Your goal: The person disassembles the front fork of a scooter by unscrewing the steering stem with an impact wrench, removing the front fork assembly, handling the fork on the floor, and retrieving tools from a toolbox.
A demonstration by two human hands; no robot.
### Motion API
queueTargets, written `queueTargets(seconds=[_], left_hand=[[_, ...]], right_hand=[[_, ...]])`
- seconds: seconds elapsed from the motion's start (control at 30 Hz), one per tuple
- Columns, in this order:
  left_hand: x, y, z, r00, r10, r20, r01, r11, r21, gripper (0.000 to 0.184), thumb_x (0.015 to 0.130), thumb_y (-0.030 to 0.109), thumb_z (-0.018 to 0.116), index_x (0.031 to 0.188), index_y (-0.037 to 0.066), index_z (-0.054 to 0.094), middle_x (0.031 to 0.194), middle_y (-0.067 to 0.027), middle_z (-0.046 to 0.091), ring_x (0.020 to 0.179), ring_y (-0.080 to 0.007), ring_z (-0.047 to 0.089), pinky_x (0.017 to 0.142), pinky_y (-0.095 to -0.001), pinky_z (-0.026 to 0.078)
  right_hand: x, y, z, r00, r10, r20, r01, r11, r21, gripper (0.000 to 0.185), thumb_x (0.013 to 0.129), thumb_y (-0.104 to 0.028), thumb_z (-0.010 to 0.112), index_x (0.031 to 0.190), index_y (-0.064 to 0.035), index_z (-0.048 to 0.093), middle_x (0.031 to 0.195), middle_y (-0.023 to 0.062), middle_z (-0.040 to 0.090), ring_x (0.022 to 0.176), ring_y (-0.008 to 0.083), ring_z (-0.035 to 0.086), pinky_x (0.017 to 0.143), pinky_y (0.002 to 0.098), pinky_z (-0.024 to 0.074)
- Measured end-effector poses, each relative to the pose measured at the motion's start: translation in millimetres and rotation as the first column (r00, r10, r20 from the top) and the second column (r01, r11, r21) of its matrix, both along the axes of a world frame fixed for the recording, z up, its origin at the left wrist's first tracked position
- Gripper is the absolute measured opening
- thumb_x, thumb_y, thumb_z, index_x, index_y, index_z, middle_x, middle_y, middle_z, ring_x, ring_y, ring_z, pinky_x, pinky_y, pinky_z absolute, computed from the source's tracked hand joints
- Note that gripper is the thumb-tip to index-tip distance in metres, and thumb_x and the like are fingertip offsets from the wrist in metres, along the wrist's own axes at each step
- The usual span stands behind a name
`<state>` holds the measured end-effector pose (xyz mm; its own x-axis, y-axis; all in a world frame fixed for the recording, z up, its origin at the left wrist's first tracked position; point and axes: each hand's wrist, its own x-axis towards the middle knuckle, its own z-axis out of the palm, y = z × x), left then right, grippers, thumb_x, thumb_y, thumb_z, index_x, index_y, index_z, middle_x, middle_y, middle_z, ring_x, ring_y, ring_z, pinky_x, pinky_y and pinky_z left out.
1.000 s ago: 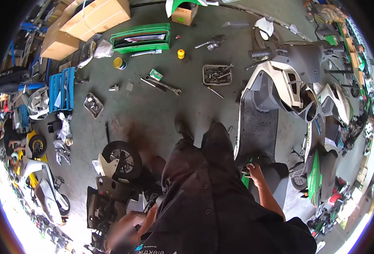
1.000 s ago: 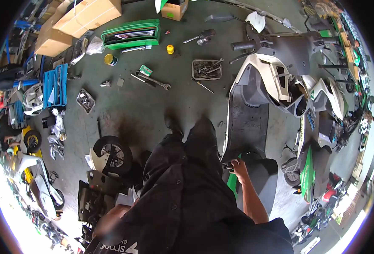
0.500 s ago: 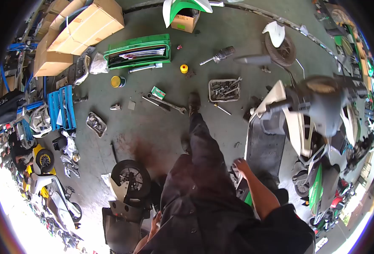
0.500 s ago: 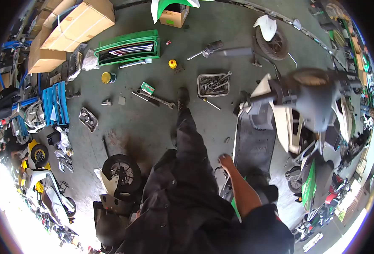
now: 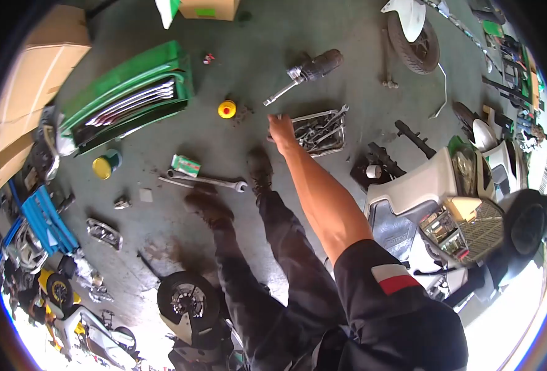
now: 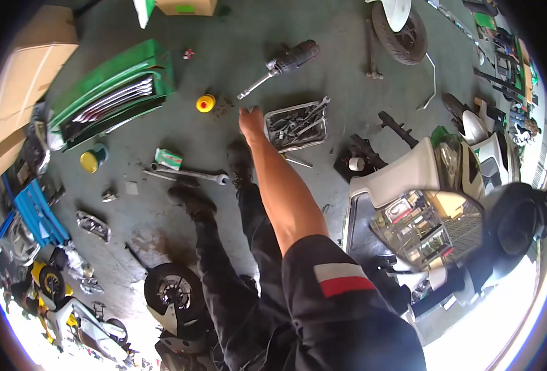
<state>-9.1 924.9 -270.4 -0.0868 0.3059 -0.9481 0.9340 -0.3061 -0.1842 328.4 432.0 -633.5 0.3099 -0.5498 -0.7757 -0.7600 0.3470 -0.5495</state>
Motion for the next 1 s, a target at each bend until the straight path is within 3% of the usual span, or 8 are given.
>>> queueTargets(seconds=[0.07,0.3,0.4,0.57,0.67,0.73,0.8,1.0], left_hand=[[14.6,-2.3,-22.5,1.000,0.010,-0.020,-0.009,1.000,0.012,0.043,0.094,0.034,0.064,0.114,-0.004,0.066,0.103,-0.0164,0.071,0.094,-0.0239,0.067,0.080,-0.0361,0.051],[40.2,-3.5,-52.5,0.997,0.013,-0.074,-0.010,0.999,0.037,0.043,0.094,0.033,0.063,0.115,-0.004,0.066,0.104,-0.0159,0.071,0.095,-0.0235,0.067,0.081,-0.0356,0.051],[51.2,-4.9,-51.6,0.996,-0.006,-0.088,0.008,1.000,0.028,0.043,0.094,0.033,0.063,0.115,-0.004,0.066,0.105,-0.0157,0.070,0.095,-0.0233,0.067,0.081,-0.0353,0.051],[60.5,-8.0,-36.3,0.995,-0.013,-0.094,0.015,1.000,0.021,0.043,0.095,0.033,0.063,0.116,-0.004,0.065,0.106,-0.0153,0.070,0.095,-0.0230,0.067,0.081,-0.0349,0.051],[55.7,-4.9,-13.8,0.995,0.019,-0.101,-0.015,0.999,0.043,0.043,0.095,0.032,0.062,0.117,-0.004,0.065,0.106,-0.0151,0.070,0.095,-0.0228,0.067,0.081,-0.0347,0.051],[46.9,-3.5,6.1,0.991,0.048,-0.127,-0.039,0.997,0.070,0.043,0.095,0.032,0.062,0.117,-0.004,0.065,0.106,-0.0149,0.070,0.095,-0.0227,0.067,0.082,-0.0345,0.051],[35.3,-6.4,18.5,0.986,0.084,-0.145,-0.071,0.993,0.095,0.043,0.095,0.032,0.062,0.117,-0.004,0.065,0.107,-0.0148,0.070,0.095,-0.0226,0.066,0.082,-0.0344,0.051],[-7.5,-13.0,39.5,0.967,0.190,-0.172,-0.168,0.977,0.134,0.043,0.095,0.032,0.062,0.118,-0.004,0.065,0.108,-0.0143,0.070,0.096,-0.0222,0.066,0.082,-0.0339,0.051]], right_hand=[[10.3,-12.1,-44.4,0.998,-0.059,-0.010,0.057,0.989,-0.133,0.039,0.096,-0.034,0.059,0.123,-0.0070,0.048,0.109,0.0078,0.058,0.097,0.0245,0.064,0.077,0.0469,0.0585],[50.3,-4.4,-35.5,0.810,-0.562,0.166,0.475,0.795,0.377,0.027,0.102,-0.026,0.052,0.117,-0.0045,0.050,0.093,0.0098,0.062,0.079,0.0240,0.073,0.058,0.0350,0.0599],[34.1,13.0,-32.0,0.931,-0.327,0.161,0.257,0.902,0.346,0.026,0.102,-0.030,0.051,0.114,-0.0061,0.050,0.100,0.0116,0.068,0.083,0.0270,0.073,0.075,0.0440,0.0610],[-34.8,31.0,-57.6,0.966,-0.257,0.028,0.213,0.852,0.479,0.032,0.103,-0.031,0.051,0.118,-0.0030,0.049,0.101,0.0118,0.067,0.082,0.0277,0.073,0.075,0.0442,0.0604],[-82.0,30.0,-58.8,0.918,-0.377,-0.125,0.396,0.844,0.361,0.026,0.100,-0.035,0.056,0.094,-0.0103,0.056,0.076,0.0054,0.063,0.066,0.0212,0.068,0.062,0.0408,0.0599],[-161.3,12.0,-117.4,0.974,-0.225,-0.004,0.215,0.926,0.311,0.024,0.097,-0.035,0.058,0.096,-0.0111,0.056,0.083,0.0043,0.058,0.072,0.0192,0.062,0.068,0.0389,0.0605],[-177.0,-16.4,-123.0,0.904,-0.344,-0.254,0.395,0.900,0.187,0.029,0.099,-0.040,0.055,0.111,-0.0144,0.057,0.095,0.0036,0.065,0.082,0.0180,0.066,0.070,0.0375,0.0594],[-213.3,-63.6,-95.7,0.835,0.303,-0.459,-0.187,0.941,0.282,0.026,0.099,-0.034,0.049,0.114,-0.0143,0.056,0.091,0.0028,0.068,0.070,0.0156,0.068,0.061,0.0351,0.0538]])
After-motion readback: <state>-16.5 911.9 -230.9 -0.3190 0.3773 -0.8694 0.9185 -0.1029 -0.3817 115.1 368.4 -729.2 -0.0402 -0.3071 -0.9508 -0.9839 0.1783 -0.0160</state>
